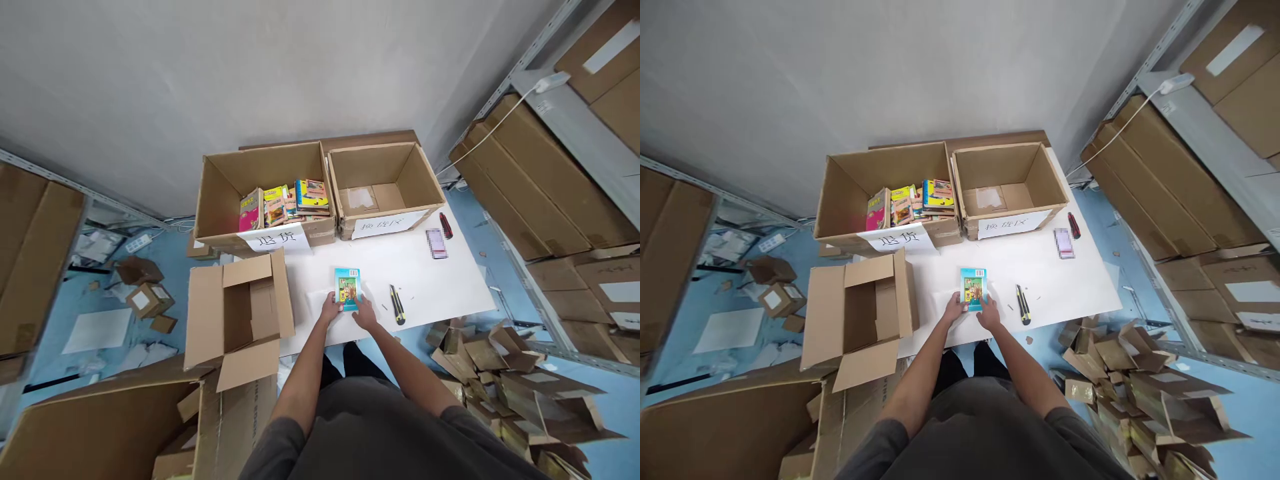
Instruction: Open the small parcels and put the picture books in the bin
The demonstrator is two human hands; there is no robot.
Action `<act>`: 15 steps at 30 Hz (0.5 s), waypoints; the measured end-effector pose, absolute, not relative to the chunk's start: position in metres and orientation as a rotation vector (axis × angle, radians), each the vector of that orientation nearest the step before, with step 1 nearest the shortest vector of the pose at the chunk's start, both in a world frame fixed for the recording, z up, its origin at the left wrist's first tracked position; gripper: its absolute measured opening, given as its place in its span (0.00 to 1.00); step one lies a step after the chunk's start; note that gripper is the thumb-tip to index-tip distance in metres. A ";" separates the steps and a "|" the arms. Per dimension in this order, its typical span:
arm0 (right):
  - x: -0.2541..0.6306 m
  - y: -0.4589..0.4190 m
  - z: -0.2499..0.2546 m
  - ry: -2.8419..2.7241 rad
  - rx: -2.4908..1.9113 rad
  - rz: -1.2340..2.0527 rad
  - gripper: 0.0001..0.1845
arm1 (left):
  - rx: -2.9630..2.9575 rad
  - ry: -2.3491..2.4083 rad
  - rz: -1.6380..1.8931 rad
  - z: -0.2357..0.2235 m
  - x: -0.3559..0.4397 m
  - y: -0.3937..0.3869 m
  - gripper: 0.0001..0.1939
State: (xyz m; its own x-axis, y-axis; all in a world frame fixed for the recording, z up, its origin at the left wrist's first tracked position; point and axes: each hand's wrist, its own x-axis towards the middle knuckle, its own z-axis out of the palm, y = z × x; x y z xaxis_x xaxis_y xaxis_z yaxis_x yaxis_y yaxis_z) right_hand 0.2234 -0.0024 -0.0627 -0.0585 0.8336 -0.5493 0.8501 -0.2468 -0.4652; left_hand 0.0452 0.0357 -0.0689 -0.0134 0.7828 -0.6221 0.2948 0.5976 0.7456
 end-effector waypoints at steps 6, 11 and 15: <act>0.248 0.022 -0.018 1.599 2.502 -2.062 0.36 | 0.802 1.290 0.781 -0.006 0.040 0.025 0.30; 0.254 0.033 0.059 1.667 2.073 -2.849 0.28 | 0.782 1.123 0.934 0.060 0.009 0.017 0.41; 0.238 0.025 0.105 1.547 1.895 -3.156 0.28 | 0.857 1.115 0.999 0.100 -0.004 0.012 0.46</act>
State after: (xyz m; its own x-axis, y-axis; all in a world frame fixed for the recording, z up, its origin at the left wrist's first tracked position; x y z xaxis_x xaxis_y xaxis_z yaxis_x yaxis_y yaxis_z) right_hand 0.2381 0.0253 0.1046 -0.2851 0.8996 -0.3307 -0.2895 -0.4098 -0.8650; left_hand -0.0039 0.0118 0.1002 0.1309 0.9428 -0.3066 -0.2019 0.3281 0.9228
